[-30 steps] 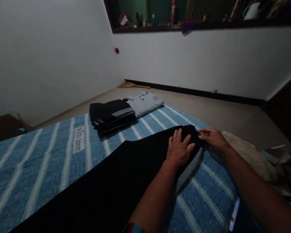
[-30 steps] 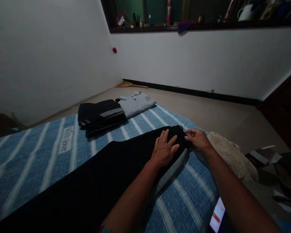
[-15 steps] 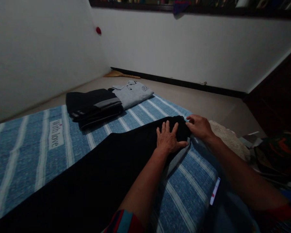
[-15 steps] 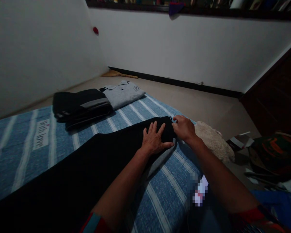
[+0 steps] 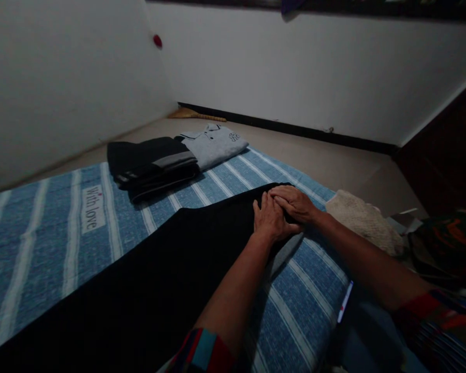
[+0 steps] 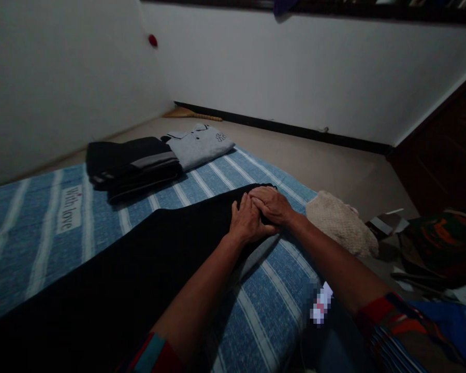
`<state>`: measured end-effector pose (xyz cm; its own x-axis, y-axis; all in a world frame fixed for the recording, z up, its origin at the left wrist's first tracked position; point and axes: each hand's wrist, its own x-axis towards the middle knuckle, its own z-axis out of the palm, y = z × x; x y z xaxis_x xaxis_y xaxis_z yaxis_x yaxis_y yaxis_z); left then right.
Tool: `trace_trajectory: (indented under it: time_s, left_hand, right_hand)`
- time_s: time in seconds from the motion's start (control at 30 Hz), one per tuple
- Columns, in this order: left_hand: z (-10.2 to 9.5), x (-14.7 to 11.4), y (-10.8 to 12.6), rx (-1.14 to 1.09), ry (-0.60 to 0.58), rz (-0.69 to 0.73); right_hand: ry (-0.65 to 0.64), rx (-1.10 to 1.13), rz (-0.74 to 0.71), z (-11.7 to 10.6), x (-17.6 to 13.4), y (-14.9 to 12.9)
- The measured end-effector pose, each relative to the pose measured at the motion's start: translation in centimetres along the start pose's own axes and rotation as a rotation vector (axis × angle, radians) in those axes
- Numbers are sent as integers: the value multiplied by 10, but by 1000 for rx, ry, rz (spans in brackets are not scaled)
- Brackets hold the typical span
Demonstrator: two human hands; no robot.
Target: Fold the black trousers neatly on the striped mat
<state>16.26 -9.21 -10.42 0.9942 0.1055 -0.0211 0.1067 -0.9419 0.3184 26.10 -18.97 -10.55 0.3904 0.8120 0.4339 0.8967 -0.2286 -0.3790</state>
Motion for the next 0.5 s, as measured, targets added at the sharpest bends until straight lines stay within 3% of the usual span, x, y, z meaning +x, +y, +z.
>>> trace_trajectory:
  time_s: [0.23, 0.5]
  left_hand:
    - [-2, 1, 3, 11, -17, -45]
    - [-4, -2, 3, -10, -34, -53]
  right_hand:
    - [-19, -216, 28, 7, -10, 1]
    - [-64, -226, 84, 12, -12, 5]
